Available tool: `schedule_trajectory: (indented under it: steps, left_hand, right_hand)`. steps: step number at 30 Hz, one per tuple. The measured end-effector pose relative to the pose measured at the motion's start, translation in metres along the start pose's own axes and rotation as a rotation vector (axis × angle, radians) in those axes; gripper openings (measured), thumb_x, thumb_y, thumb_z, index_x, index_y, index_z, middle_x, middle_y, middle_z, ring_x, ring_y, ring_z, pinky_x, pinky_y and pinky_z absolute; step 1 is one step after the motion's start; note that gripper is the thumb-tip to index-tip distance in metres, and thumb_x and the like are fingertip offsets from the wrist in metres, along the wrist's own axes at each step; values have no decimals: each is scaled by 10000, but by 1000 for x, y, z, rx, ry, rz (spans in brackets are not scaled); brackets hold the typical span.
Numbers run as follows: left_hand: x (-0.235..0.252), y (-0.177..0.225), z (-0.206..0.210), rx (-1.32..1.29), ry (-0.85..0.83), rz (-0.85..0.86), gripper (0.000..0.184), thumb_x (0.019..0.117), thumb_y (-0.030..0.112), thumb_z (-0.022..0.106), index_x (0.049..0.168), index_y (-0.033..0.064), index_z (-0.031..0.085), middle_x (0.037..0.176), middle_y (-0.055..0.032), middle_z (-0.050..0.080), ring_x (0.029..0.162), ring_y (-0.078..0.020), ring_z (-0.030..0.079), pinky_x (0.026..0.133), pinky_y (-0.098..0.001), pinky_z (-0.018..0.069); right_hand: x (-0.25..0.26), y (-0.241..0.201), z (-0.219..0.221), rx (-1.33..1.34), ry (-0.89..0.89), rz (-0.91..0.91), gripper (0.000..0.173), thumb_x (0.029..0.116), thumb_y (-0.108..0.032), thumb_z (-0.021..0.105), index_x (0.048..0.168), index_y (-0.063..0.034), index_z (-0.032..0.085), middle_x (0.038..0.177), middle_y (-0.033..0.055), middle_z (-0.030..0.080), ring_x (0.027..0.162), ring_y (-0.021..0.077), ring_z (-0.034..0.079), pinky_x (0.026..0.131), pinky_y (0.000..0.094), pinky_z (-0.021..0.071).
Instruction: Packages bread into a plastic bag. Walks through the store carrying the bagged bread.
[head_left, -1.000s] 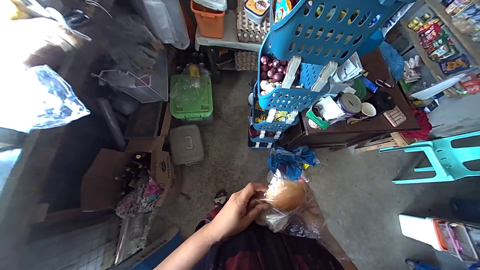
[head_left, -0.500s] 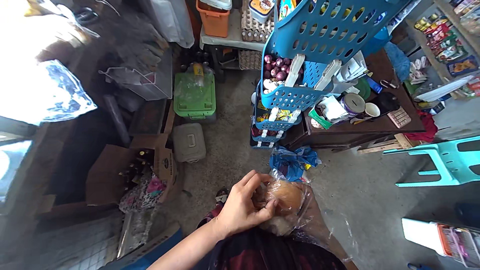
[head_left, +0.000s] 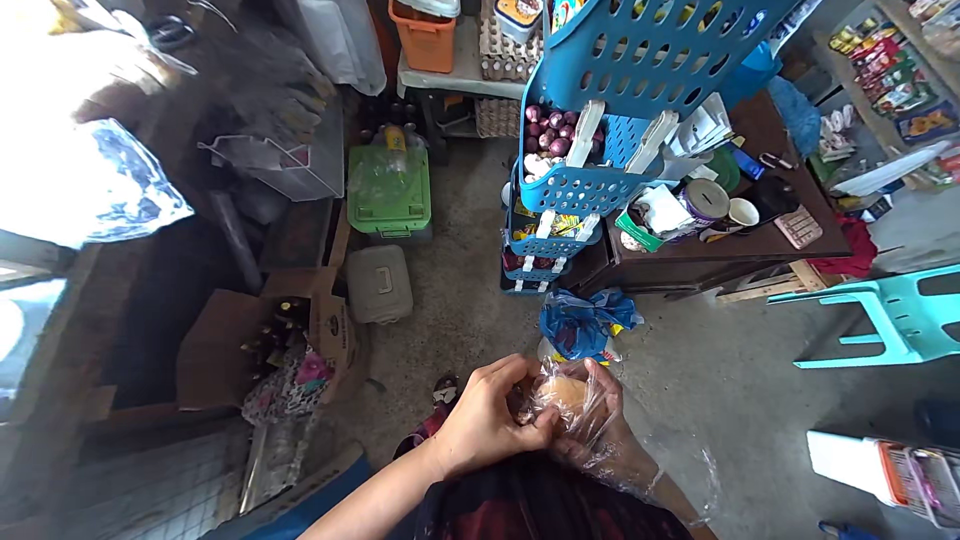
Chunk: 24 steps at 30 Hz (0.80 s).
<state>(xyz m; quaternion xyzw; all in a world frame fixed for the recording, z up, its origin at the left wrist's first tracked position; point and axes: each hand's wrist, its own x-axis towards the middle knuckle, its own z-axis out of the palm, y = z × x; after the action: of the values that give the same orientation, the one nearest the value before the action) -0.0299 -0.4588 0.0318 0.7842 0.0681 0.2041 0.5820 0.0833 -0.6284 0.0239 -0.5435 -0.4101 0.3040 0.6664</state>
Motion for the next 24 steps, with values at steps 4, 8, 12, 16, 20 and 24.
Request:
schedule_trajectory:
  steps: [4, 8, 12, 16, 20, 24]
  left_hand:
    - [-3, -2, 1, 18, 71, 73, 405, 880, 326, 763, 1057, -30, 683, 926, -76, 687, 804, -5, 655, 689, -135, 553]
    - [-3, -2, 3, 84, 108, 116, 421, 887, 313, 764, 1070, -54, 668, 930, -112, 690, 810, -32, 664, 711, -145, 560]
    - [-2, -4, 3, 198, 109, 159, 311, 884, 256, 724, 974, -36, 669, 822, -109, 664, 732, -52, 630, 679, -134, 517]
    - [0, -7, 6, 249, 125, 195, 235, 870, 201, 695, 928, -25, 663, 780, -105, 639, 710, -76, 608, 668, -140, 493]
    - [1, -17, 9, 49, 146, 180, 224, 905, 190, 687, 947, -29, 667, 806, -80, 661, 741, -24, 615, 685, -127, 503]
    - [2, -26, 12, -282, 118, 113, 185, 930, 183, 691, 949, 0, 673, 849, -5, 681, 770, 29, 621, 694, -138, 525]
  right_hand:
    - [1, -1, 4, 8, 60, 36, 895, 871, -215, 807, 1584, -193, 267, 1433, -82, 531, 1296, 26, 537, 1115, 259, 469]
    - [-1, -3, 2, -43, 78, 80, 892, 870, -186, 810, 1572, -41, 280, 1461, -25, 534, 1301, 17, 538, 1121, 253, 467]
    - [-2, -4, 2, -70, 31, 122, 897, 849, -133, 810, 1548, 50, 279, 1500, 51, 507, 1315, 5, 523, 1130, 236, 445]
    - [-2, 1, 1, -54, 24, 102, 824, 842, -124, 807, 1516, 36, 361, 1488, 45, 527, 1319, 21, 527, 1131, 250, 447]
    - [-1, 8, -3, 62, 44, 107, 679, 828, -135, 828, 1438, -185, 533, 1407, -87, 600, 1278, 43, 573, 1105, 289, 488]
    - [-1, 13, -6, 187, 29, 104, 630, 830, -120, 822, 1399, -249, 584, 1380, -111, 624, 1265, 50, 584, 1097, 288, 491]
